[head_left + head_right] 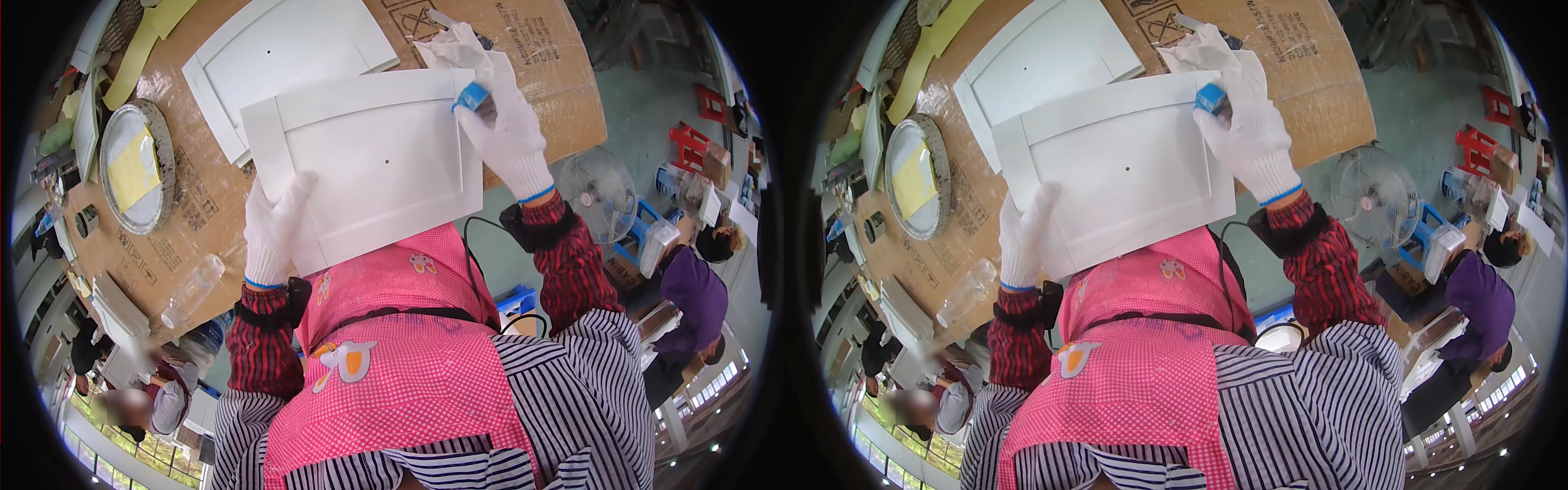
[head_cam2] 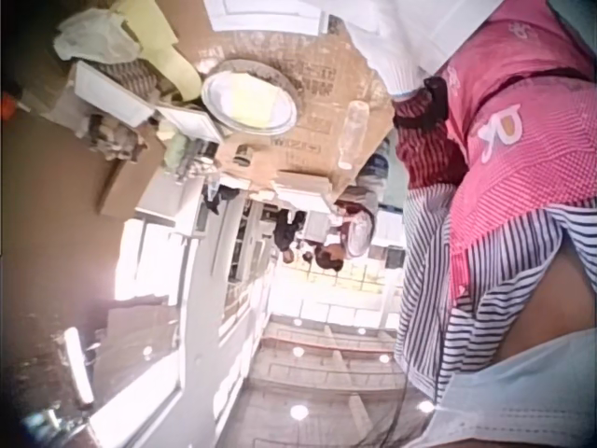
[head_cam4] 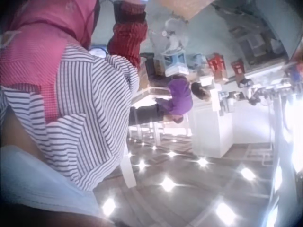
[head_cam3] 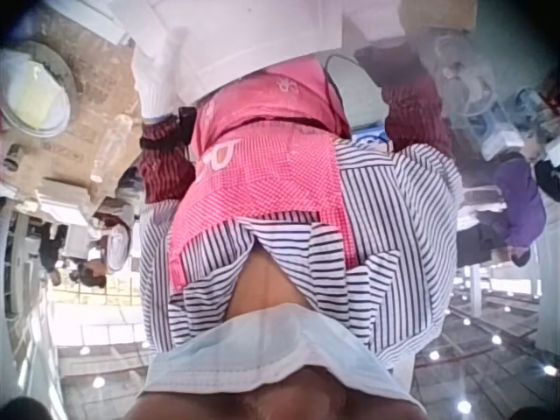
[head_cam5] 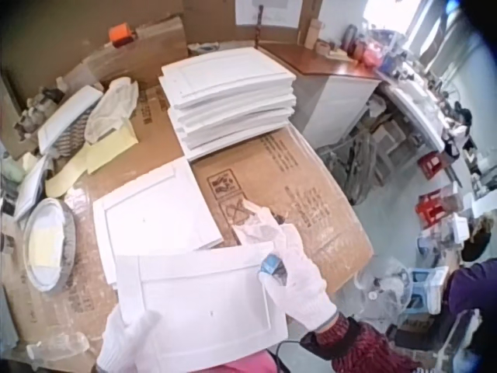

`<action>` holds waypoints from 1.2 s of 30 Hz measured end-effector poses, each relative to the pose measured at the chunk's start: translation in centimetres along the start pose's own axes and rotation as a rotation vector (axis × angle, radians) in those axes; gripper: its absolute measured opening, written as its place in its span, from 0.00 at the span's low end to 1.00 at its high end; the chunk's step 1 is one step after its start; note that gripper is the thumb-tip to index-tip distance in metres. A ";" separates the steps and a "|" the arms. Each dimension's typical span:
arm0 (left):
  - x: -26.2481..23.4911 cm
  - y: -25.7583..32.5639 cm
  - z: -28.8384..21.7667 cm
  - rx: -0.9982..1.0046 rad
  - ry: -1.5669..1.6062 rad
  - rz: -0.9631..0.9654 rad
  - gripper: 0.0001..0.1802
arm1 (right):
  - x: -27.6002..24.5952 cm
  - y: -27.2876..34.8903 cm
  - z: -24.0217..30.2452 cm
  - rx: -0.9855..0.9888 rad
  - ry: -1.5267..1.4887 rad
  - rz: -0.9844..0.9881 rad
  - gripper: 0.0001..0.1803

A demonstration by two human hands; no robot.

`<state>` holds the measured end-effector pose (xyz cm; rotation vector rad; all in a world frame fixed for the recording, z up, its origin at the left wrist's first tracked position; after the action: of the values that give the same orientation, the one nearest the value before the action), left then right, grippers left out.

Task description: Cleaning, scraping, and touching up white wooden furniture panels in a factory setting.

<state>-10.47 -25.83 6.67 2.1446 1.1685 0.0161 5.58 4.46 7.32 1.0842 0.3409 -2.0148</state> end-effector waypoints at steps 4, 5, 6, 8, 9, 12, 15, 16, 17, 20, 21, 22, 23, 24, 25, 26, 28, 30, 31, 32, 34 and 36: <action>-0.4 -0.4 1.6 -0.041 0.055 -0.006 0.32 | 0.8 6.4 -0.3 -0.030 0.140 0.049 0.18; -0.4 -0.4 1.4 -0.019 0.051 -0.008 0.32 | 0.7 8.1 -0.1 -0.059 0.155 0.038 0.16; -0.5 -0.4 1.1 0.003 0.045 -0.010 0.32 | 0.4 9.5 0.3 -0.087 0.169 0.028 0.14; -0.3 0.0 0.9 -0.032 0.073 0.015 0.31 | 0.4 11.6 -0.6 0.008 0.063 0.129 0.15; 0.0 0.2 1.0 -0.066 0.101 0.041 0.29 | 1.1 12.6 -1.8 0.104 -0.042 0.230 0.15; -0.4 -1.4 6.1 0.016 0.579 0.124 0.28 | 1.4 14.1 -4.9 0.518 -0.579 0.249 0.12; 0.4 0.5 1.6 0.028 0.576 0.047 0.33 | 2.0 13.9 -4.9 0.600 -1.026 0.311 0.11; 0.3 0.7 1.6 0.037 0.568 0.024 0.33 | 2.1 13.5 -4.7 0.586 -1.039 0.330 0.11; -0.3 0.6 2.6 -0.022 0.567 -0.042 0.34 | 2.6 13.0 -3.8 0.539 -1.098 0.381 0.13; 0.0 2.1 0.9 -0.139 0.556 -0.066 0.37 | 3.8 11.9 -1.8 0.471 -1.084 0.422 0.17; 0.6 2.7 0.4 -0.205 0.544 -0.015 0.37 | 4.1 11.5 -1.3 0.462 -1.010 0.404 0.19; 0.2 3.1 0.6 -0.197 0.549 -0.024 0.37 | 4.3 10.9 0.2 0.450 -1.009 0.409 0.19; 0.1 3.0 0.9 -0.133 0.478 0.016 0.36 | 4.4 10.1 2.1 0.378 -0.988 0.401 0.21; 0.2 3.1 0.8 -0.070 0.407 0.056 0.34 | 4.4 9.3 4.1 0.306 -0.965 0.392 0.22; 0.3 3.2 0.6 -0.065 0.408 0.058 0.34 | 4.7 8.7 5.4 0.303 -0.964 0.389 0.22; 0.5 3.5 1.0 -0.116 0.504 0.034 0.32 | 4.8 7.8 7.2 0.228 -0.921 0.382 0.23; 0.4 3.7 1.5 -0.158 0.603 0.009 0.31 | 5.3 6.7 10.0 0.188 -0.869 0.438 0.23; 2.2 3.8 2.2 -0.228 0.842 0.177 0.27 | 6.8 6.8 12.8 0.037 -0.875 0.690 0.21; 2.3 3.7 2.3 -0.222 0.841 0.181 0.27 | 7.8 8.1 15.0 -0.107 -0.868 0.938 0.19; 1.7 3.9 1.8 -0.117 0.745 0.155 0.27 | 7.4 9.1 17.5 -0.229 -0.788 1.072 0.15; 2.1 4.4 1.4 -0.079 0.896 0.105 0.24 | 8.2 9.1 20.5 -0.365 -0.642 1.214 0.15; 1.0 4.3 1.3 0.037 0.499 0.152 0.24 | 7.6 6.6 21.4 -0.614 -0.396 1.042 0.15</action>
<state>-6.29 -27.36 7.81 2.3295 1.2746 0.6333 -4.05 -15.72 14.92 0.3110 0.1132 -1.0208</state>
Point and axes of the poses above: each hand's wrist, its own y-axis away from the middle knuckle, its own x-axis out of the palm, z = x × y, the point moved 10 cm from there along -y, towards the middle knuckle, and after that the axes turned 9 degrees about y, right-handed, at the moved point
